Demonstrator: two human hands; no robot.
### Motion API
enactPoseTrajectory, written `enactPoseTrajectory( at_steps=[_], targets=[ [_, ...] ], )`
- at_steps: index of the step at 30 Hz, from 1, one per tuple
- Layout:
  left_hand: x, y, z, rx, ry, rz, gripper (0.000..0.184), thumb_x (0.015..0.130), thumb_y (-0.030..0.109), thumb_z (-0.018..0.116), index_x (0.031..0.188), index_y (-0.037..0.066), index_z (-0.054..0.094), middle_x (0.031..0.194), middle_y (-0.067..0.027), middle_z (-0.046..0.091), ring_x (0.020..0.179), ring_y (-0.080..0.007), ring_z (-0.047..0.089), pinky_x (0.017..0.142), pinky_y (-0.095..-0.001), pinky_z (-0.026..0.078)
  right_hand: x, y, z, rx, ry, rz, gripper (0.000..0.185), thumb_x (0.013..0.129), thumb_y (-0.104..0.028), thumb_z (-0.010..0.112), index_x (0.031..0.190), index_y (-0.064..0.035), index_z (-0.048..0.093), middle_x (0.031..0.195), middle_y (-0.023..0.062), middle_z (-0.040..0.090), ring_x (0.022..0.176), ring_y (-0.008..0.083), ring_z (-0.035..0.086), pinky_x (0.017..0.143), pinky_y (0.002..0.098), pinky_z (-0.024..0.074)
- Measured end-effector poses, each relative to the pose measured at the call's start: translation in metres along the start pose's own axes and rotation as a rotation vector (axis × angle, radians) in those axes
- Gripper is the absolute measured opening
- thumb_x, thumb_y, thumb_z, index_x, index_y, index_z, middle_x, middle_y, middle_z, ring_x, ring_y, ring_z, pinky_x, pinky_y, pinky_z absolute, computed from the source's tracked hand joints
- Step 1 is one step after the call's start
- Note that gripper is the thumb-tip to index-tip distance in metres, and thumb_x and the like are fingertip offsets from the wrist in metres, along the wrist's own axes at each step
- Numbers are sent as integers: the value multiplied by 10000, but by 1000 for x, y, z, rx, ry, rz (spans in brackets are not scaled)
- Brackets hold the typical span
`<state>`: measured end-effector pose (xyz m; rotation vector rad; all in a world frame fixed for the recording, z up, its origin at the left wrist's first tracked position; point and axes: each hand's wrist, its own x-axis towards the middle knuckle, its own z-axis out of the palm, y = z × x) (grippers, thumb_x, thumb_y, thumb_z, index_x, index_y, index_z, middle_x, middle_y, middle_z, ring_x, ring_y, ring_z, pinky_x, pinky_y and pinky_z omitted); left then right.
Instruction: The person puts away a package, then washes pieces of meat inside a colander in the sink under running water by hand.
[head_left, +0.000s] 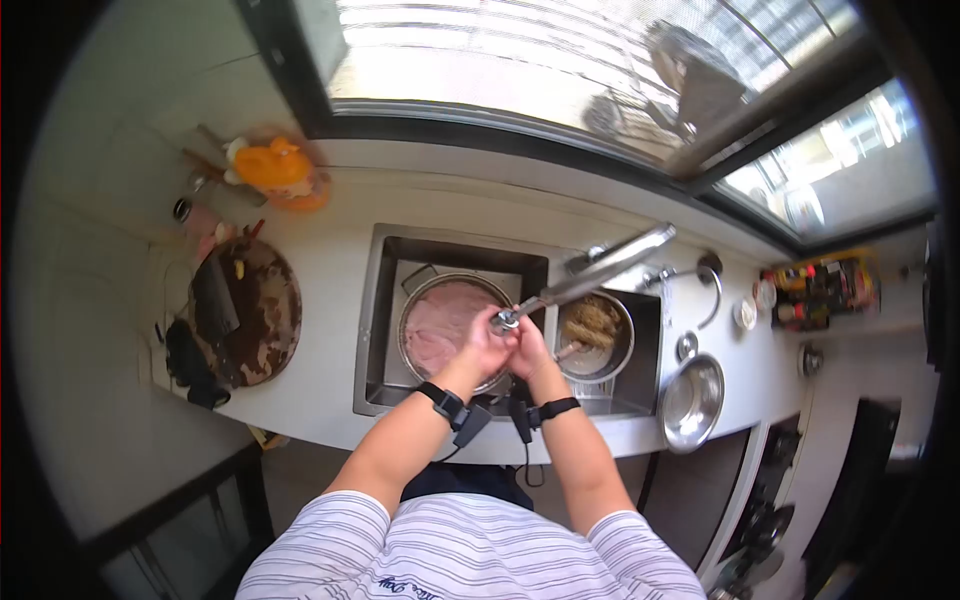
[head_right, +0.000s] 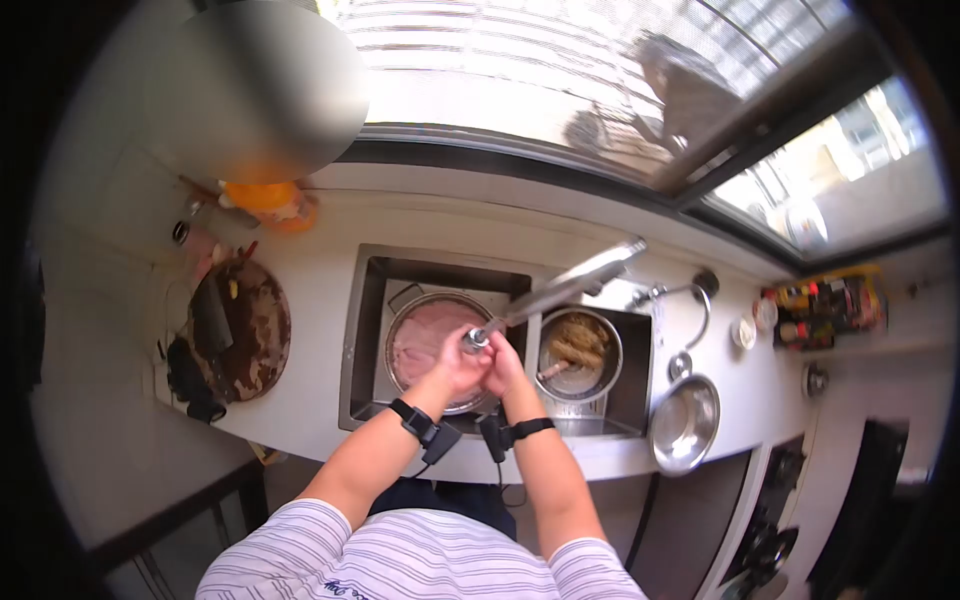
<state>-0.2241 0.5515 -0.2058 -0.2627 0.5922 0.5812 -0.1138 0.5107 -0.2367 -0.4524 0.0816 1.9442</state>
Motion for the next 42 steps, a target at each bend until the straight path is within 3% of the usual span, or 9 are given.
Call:
enactPoseTrajectory(
  at_steps=[6,10,11,15,17,23,33,36,42],
  targets=[
    [12,2,-39,7,173,271,187,846,262,489,897,98,564,816,-90,606,640,-234,573,527,-326,463,24,39,0,52,136,85,445,899,-444,374,1039,-54,536,1038,177,577,987,364,535,853,482,436],
    [25,-5,-58,1082,521,1184,177,837,250,494,876,100,579,811,-118,615,628,-257,588,530,-355,470,35,59,-3,53,289,57,344,869,-422,476,933,-91,546,951,112,594,887,272,565,793,423,464],
    [16,6,-71,1928,524,1034,193,824,249,484,845,95,598,761,-141,621,660,-269,598,530,-368,475,35,63,0,98,306,-1,302,862,-393,507,898,-96,550,914,93,598,854,255,570,780,400,466],
    [-26,44,-39,2239,440,474,189,803,234,509,872,91,611,837,-164,619,774,-321,599,659,-426,477,44,52,-15,-186,388,95,160,824,-229,568,854,-73,545,822,44,580,820,220,560,757,361,459],
    [-28,59,-55,2111,407,1328,132,771,176,518,811,85,605,800,-158,625,789,-362,585,697,-478,448,36,41,2,-221,442,22,167,825,-207,548,867,-45,545,811,67,590,816,204,559,720,333,457],
    [-1,105,-109,2086,602,434,230,744,94,504,940,93,625,1047,-136,579,1015,-302,538,851,-421,434,1,10,102,-162,560,-291,226,850,-204,485,894,2,565,825,131,603,798,239,579,752,353,464],
    [59,109,-165,2395,596,632,297,843,115,402,1056,111,610,1231,-67,512,1263,-232,312,992,-400,304,45,-2,108,-476,368,-482,222,872,-217,454,769,-28,508,727,141,577,703,231,564,659,341,465],
    [68,113,-161,2661,604,23,288,850,116,399,1014,108,635,1196,-82,542,1250,-236,345,998,-395,286,40,10,71,-604,493,-436,198,852,-217,467,800,-35,528,744,116,575,705,214,564,651,339,467],
    [33,111,-145,2392,185,210,355,705,351,588,863,42,660,890,-197,628,802,-341,612,681,-432,467,41,39,-4,-947,735,-76,187,772,-61,562,955,-22,551,937,112,582,832,206,565,736,311,473]
  ],
)
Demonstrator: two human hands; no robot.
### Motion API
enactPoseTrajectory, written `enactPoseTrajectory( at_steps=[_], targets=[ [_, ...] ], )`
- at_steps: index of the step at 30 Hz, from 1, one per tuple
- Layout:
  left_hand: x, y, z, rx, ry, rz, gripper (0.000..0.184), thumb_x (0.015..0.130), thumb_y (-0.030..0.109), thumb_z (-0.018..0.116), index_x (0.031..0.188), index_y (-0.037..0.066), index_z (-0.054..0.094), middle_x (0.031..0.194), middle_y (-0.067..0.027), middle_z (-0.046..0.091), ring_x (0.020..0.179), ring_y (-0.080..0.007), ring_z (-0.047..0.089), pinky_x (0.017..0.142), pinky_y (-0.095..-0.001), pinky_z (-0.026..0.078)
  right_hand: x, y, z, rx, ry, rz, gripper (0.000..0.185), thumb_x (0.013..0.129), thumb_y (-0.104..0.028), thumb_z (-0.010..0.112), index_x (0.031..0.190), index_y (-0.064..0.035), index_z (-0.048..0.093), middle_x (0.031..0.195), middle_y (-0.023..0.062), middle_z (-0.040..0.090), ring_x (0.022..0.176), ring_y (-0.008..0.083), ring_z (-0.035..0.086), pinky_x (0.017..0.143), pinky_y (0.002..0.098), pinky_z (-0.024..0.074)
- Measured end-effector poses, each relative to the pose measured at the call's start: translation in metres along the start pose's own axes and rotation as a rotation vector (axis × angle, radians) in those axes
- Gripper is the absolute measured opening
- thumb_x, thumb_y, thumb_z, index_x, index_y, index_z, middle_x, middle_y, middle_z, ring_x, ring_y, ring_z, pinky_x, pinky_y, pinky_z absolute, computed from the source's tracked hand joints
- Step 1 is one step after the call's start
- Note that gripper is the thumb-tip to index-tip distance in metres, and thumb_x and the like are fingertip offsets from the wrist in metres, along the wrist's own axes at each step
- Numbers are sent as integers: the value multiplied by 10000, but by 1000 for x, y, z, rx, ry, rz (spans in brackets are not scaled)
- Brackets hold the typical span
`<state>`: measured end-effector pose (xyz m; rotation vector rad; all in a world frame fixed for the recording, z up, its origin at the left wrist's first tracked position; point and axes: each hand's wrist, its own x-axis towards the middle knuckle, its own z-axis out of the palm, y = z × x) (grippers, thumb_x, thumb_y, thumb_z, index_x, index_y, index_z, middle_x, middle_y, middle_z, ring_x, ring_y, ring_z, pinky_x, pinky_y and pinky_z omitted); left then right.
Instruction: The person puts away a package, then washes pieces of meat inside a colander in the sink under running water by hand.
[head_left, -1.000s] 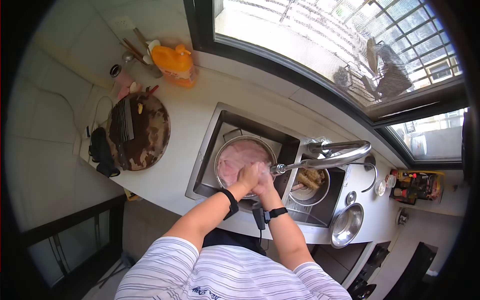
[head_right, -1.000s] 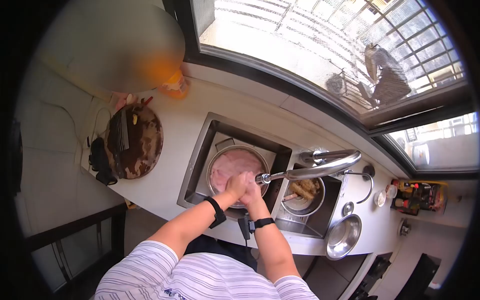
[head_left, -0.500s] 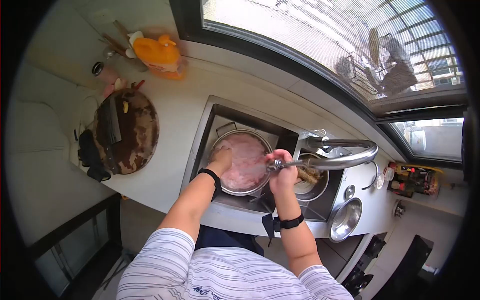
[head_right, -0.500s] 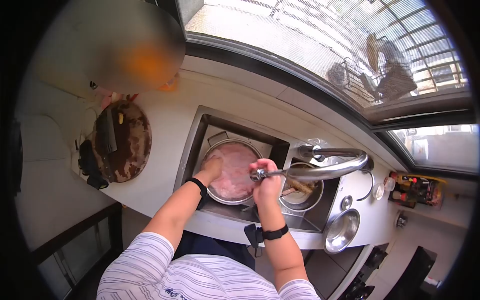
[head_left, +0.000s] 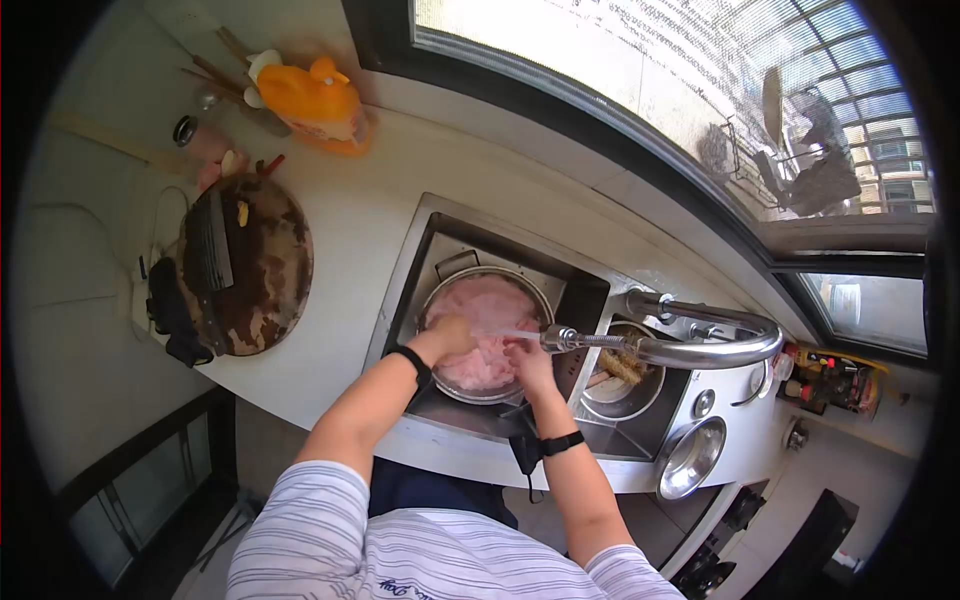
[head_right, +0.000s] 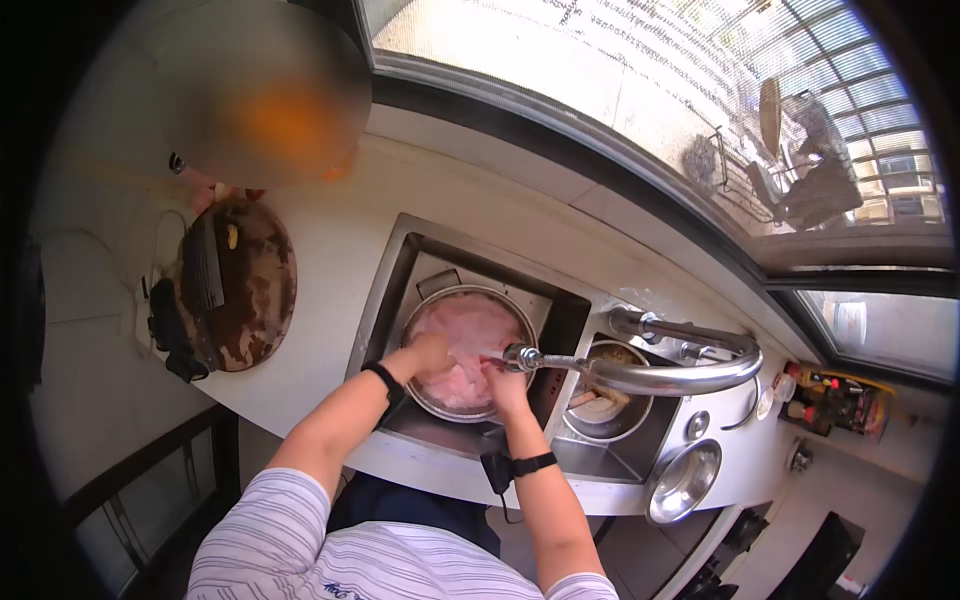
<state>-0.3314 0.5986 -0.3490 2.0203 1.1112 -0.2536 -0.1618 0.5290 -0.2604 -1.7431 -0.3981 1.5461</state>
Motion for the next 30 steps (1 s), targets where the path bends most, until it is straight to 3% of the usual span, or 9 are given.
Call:
enactPoseTrajectory(
  at_steps=[2,5,9,18,19,23,27,28,30],
  targets=[
    [-20,21,-16,-177,20,82,298,729,320,566,832,55,653,836,-191,623,763,-345,606,668,-429,466,5,14,5,-611,-141,-272,349,740,-108,585,1072,-20,520,1055,148,569,957,259,546,798,356,450],
    [-49,57,-39,-443,42,232,227,751,272,549,773,58,620,749,-182,607,705,-342,597,638,-414,461,1,12,14,-705,-361,-687,462,689,-131,632,1124,-32,511,1114,160,539,1021,303,502,905,374,387],
    [-105,108,-96,-577,159,412,183,746,209,553,704,31,548,668,-151,583,645,-320,584,598,-382,458,-36,-46,14,-751,-450,-669,522,594,-233,706,1065,-89,536,1087,166,527,1038,312,478,906,375,370],
    [-176,168,-170,-902,164,824,131,723,141,564,687,36,495,689,-110,541,672,-257,544,633,-354,442,-46,-72,-11,-982,-505,-834,69,728,-64,523,765,-48,578,1109,137,525,1031,280,494,880,350,398],
    [-181,168,-176,-907,177,825,131,723,141,564,687,36,495,689,-110,541,672,-257,544,633,-354,442,-38,-65,-16,-836,-506,-562,86,751,-62,503,778,-42,582,1076,132,547,996,260,513,848,345,417],
    [-185,148,-174,-1026,250,658,65,732,88,545,764,32,544,705,-80,557,687,-181,560,625,-304,447,-48,-94,-12,-311,-409,-15,119,796,-86,495,823,-25,593,947,104,609,832,205,569,729,312,467],
    [-152,106,-136,-1249,299,190,54,803,76,498,835,57,538,578,-17,509,491,-94,509,447,-266,418,-41,-100,-24,-1060,-226,-555,197,707,-66,609,897,-14,608,812,75,631,724,170,584,657,304,464],
    [-149,92,-139,-1313,158,12,40,809,100,525,824,62,524,573,-20,514,475,-106,512,401,-280,393,-39,-95,-25,-896,-130,-476,201,698,-67,614,892,-14,608,802,71,628,718,169,579,650,304,460],
    [-119,66,-105,-852,417,-145,65,774,78,563,819,43,532,620,-88,564,534,-162,565,471,-307,440,-36,-92,-25,-728,-33,-397,205,689,-67,618,886,-13,608,791,67,625,711,169,574,643,304,456]
  ],
)
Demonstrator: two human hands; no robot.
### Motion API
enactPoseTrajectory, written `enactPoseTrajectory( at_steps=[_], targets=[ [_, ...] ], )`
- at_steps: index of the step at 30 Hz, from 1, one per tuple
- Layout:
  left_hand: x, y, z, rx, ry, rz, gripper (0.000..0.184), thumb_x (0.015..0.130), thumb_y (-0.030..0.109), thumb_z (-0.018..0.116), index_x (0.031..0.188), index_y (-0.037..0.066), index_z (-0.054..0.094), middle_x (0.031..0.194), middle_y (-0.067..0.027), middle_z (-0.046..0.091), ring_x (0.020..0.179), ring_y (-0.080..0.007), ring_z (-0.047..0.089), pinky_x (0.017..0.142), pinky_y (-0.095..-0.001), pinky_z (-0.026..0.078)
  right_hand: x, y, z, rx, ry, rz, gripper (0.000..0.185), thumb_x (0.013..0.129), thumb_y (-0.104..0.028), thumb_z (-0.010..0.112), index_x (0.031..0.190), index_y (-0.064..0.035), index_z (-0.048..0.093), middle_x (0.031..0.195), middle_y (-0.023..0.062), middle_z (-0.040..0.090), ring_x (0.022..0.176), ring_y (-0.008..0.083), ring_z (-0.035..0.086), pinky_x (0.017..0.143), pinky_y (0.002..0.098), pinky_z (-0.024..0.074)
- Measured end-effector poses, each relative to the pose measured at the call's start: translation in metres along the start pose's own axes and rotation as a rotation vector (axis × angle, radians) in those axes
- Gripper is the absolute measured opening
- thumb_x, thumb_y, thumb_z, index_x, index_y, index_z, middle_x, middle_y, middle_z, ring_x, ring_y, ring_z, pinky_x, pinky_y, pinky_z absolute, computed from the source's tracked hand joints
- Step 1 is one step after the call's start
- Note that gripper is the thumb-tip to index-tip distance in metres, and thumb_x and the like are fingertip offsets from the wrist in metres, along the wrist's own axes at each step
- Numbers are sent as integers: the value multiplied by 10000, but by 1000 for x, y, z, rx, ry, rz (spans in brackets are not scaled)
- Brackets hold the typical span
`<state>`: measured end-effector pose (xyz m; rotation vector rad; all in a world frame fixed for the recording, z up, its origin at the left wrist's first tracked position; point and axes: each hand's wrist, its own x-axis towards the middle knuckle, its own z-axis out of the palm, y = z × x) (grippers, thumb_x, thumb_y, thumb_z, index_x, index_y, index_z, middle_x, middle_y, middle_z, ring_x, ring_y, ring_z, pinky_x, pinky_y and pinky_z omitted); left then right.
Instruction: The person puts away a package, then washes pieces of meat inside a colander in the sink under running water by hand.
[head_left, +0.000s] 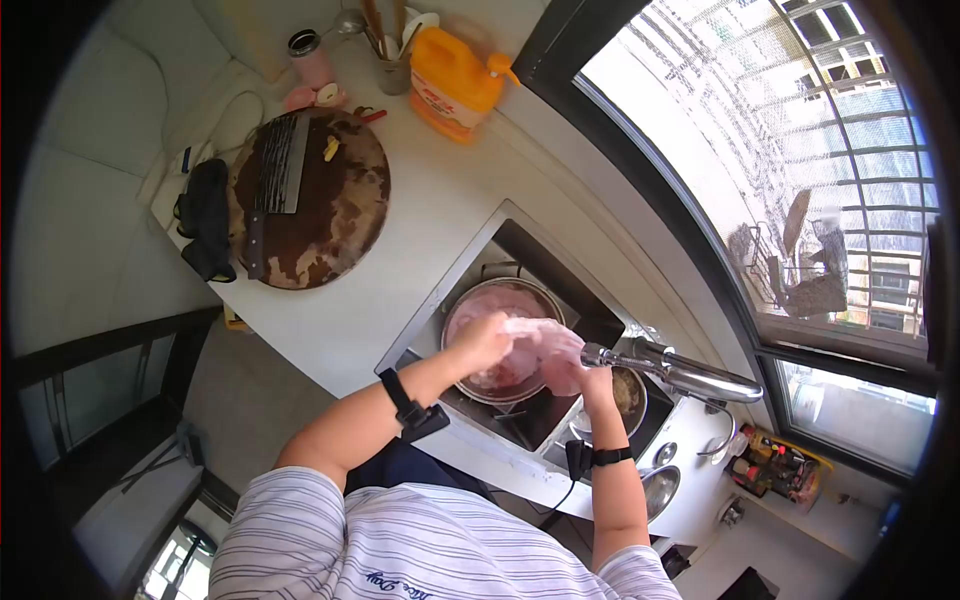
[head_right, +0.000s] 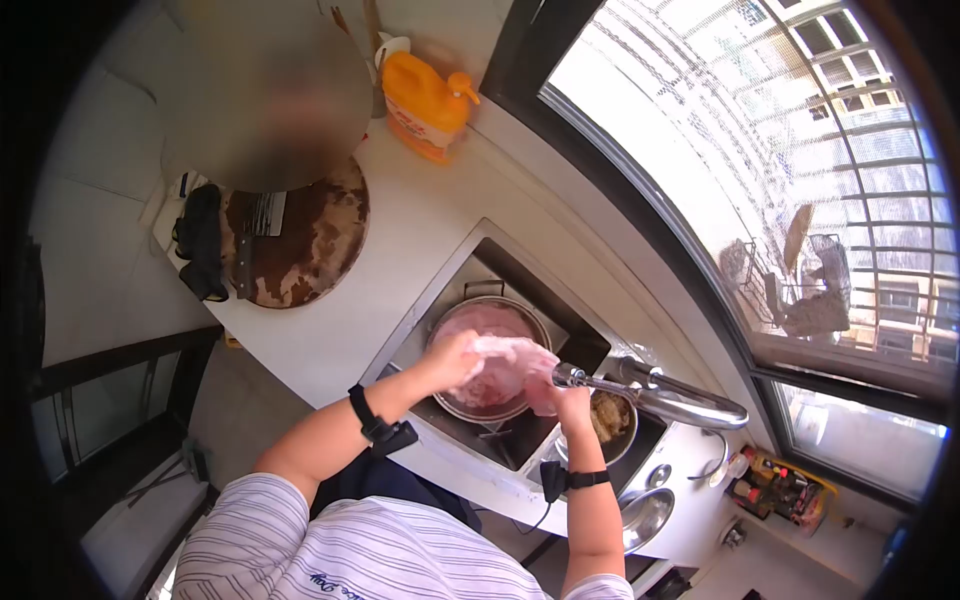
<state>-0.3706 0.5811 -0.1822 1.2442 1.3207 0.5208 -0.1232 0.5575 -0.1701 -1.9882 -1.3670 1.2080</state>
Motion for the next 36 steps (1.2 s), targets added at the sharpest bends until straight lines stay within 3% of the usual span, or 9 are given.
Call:
enactPoseTrajectory(
  at_steps=[6,8,10,11,17,21,28,29,36],
  targets=[
    [50,-85,77,-9,340,-171,120,742,14,519,854,9,563,887,-150,623,882,-237,598,733,-333,471,-6,-25,13,-1,-95,31,340,685,-62,629,1014,11,586,928,78,618,830,173,579,726,307,470],
    [58,-88,120,-719,89,-109,136,804,105,478,887,60,575,864,-81,624,825,-235,594,731,-309,478,-8,-14,26,16,-102,-92,287,711,-79,629,982,8,595,890,87,628,803,187,593,704,312,470],
    [24,4,88,-1208,-228,-822,256,856,363,474,841,125,567,685,-23,546,579,-156,523,556,-275,449,-15,-17,34,-269,-58,-245,198,745,-115,599,915,-14,607,843,161,634,781,286,616,701,368,470],
    [32,-24,113,-1488,-433,-704,270,841,373,502,791,111,546,699,-33,560,565,-155,526,522,-282,443,-22,-28,34,-265,-60,-246,198,745,-115,599,915,-14,607,843,161,634,781,286,616,701,368,470],
    [54,-82,162,-1620,-616,-611,206,832,185,469,823,-4,550,738,-103,609,632,-187,603,611,-336,521,-59,-54,11,-686,-227,-528,94,604,-22,573,667,-51,508,610,141,538,663,324,563,694,403,413],
    [44,-36,128,-1465,-202,-697,266,801,95,428,1030,-36,462,1004,-212,543,924,-332,545,846,-456,455,-83,-64,-15,-742,-277,-546,180,542,2,591,645,-70,461,587,115,522,634,309,546,677,389,401],
    [83,-90,130,-1795,-317,-370,153,811,147,504,898,34,561,864,-106,600,794,-251,577,687,-388,482,-100,-45,-28,-729,-174,-606,204,540,-13,601,688,-84,480,674,80,524,715,269,542,717,377,380],
    [87,-88,128,-1548,51,-612,127,809,138,507,875,42,556,840,-92,594,771,-240,569,646,-378,481,-100,-38,-26,-730,-170,-605,204,540,-13,601,688,-84,480,674,80,524,715,269,542,717,377,380],
    [73,-65,105,-1264,169,-730,76,785,80,487,827,77,550,697,-56,553,642,-220,558,575,-358,468,-61,51,17,-685,-278,-335,103,717,-67,556,812,-32,537,793,121,575,805,329,558,769,425,416]
  ],
)
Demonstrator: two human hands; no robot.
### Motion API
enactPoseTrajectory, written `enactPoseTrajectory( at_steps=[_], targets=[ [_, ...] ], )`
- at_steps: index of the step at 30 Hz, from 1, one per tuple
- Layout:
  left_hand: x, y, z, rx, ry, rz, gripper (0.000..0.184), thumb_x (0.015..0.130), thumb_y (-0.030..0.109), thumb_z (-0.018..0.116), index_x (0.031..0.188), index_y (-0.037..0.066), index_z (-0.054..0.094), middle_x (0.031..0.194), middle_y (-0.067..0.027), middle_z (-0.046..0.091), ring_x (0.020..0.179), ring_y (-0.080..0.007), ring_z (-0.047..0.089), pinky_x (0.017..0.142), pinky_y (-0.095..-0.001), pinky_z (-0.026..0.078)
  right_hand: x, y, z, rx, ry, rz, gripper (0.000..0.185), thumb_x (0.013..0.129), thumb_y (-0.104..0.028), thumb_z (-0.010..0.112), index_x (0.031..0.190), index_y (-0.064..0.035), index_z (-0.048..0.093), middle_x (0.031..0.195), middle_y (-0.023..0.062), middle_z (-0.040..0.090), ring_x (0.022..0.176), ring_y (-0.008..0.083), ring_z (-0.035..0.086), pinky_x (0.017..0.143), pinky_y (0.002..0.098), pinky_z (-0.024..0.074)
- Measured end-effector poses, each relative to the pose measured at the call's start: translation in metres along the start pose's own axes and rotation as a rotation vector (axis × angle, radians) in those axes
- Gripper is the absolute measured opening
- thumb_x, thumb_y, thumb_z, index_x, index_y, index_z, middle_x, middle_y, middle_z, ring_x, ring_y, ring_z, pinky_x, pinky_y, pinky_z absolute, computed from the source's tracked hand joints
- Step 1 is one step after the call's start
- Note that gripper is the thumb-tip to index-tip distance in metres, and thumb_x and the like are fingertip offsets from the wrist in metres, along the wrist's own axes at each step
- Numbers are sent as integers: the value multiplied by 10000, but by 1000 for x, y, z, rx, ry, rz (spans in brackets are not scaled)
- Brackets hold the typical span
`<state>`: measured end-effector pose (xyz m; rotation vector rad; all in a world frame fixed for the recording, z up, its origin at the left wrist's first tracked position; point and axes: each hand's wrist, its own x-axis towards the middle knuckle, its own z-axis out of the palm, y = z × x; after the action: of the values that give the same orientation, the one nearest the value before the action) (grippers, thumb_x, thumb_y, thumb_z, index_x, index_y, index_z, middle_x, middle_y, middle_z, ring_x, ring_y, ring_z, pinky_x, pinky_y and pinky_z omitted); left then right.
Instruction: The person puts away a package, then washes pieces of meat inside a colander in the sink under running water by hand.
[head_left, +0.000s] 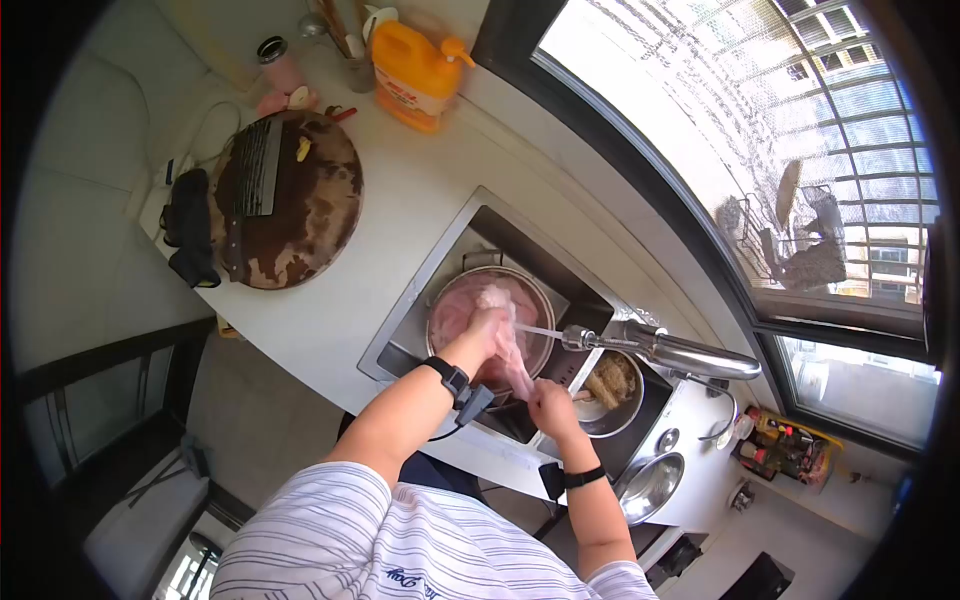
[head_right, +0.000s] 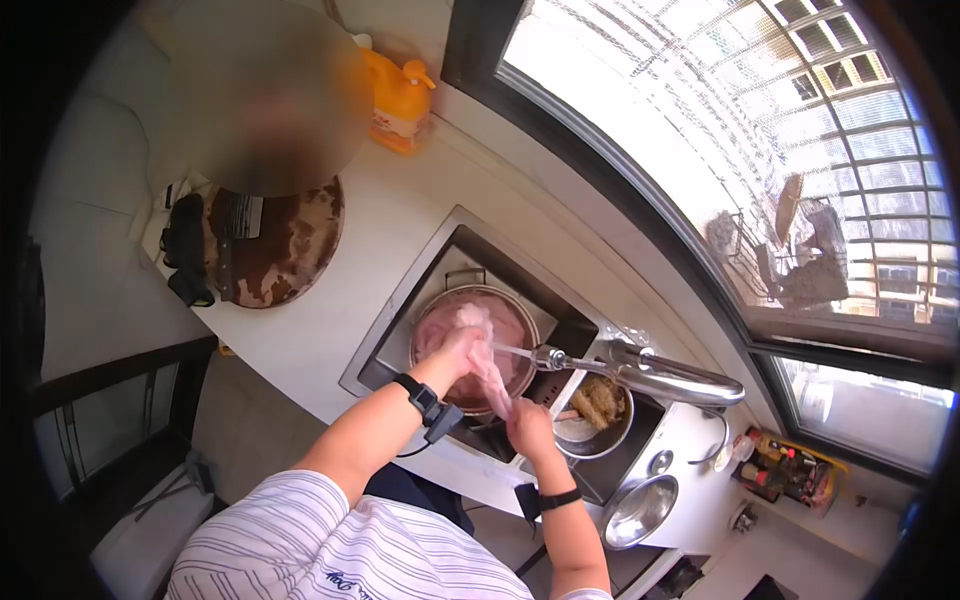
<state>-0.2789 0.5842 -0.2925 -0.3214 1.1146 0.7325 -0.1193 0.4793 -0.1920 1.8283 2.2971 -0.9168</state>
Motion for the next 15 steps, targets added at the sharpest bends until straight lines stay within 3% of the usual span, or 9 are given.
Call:
enactPoseTrajectory(
  at_steps=[1,3,4,5,6,7,9,11,15],
  targets=[
    [-8,-2,0,-6,7,4,76,785,80,487,827,77,550,697,-56,553,642,-220,558,575,-358,468,10,0,4,2,-6,-8,103,717,-67,556,812,-32,537,793,121,575,805,329,558,769,425,416],
    [-22,-9,-4,295,-165,124,122,781,72,454,865,72,542,664,-46,538,603,-246,550,544,-373,463,36,-3,10,919,64,309,141,809,-132,514,899,-31,553,910,109,603,869,292,579,786,397,447],
    [7,-28,-7,774,-241,632,119,775,97,487,876,66,543,697,-90,568,650,-267,575,574,-382,468,48,-9,3,917,52,304,141,809,-132,514,899,-31,553,910,109,603,869,292,579,786,397,447],
    [36,-47,-11,1195,-28,1204,136,770,123,520,888,59,543,730,-135,598,698,-289,601,604,-391,474,59,-19,-10,1368,-22,513,202,843,-190,499,963,-36,550,945,111,604,878,264,583,776,380,464],
    [0,-41,0,1042,-93,959,144,774,142,519,890,62,551,791,-148,603,750,-293,602,633,-393,477,68,-25,-18,1811,-104,732,263,876,-248,483,1027,-41,547,981,112,605,887,236,588,766,363,480],
    [-46,-29,13,881,-156,719,155,778,162,518,892,66,558,852,-161,608,803,-297,603,663,-395,479,79,-21,-12,1802,-115,730,263,876,-248,483,1027,-41,547,981,112,605,887,236,588,766,363,480],
    [-65,-33,10,1679,1,886,194,773,172,523,933,71,566,929,-153,592,865,-311,583,720,-398,480,102,-4,13,1893,-113,597,254,870,-234,474,997,-31,559,940,126,611,861,250,590,752,346,493],
    [-79,-30,6,1697,-97,916,210,765,183,552,939,68,575,1001,-146,556,904,-320,558,735,-399,482,117,22,35,1920,-276,589,211,852,-189,498,943,-13,568,893,117,610,822,247,590,730,355,501],
    [-100,-38,-6,1625,105,1198,243,881,228,390,1011,90,542,985,-165,520,871,-353,532,740,-445,448,129,35,39,1969,-202,784,156,818,-84,503,942,-14,566,859,110,612,800,242,590,698,384,511]
  ],
)
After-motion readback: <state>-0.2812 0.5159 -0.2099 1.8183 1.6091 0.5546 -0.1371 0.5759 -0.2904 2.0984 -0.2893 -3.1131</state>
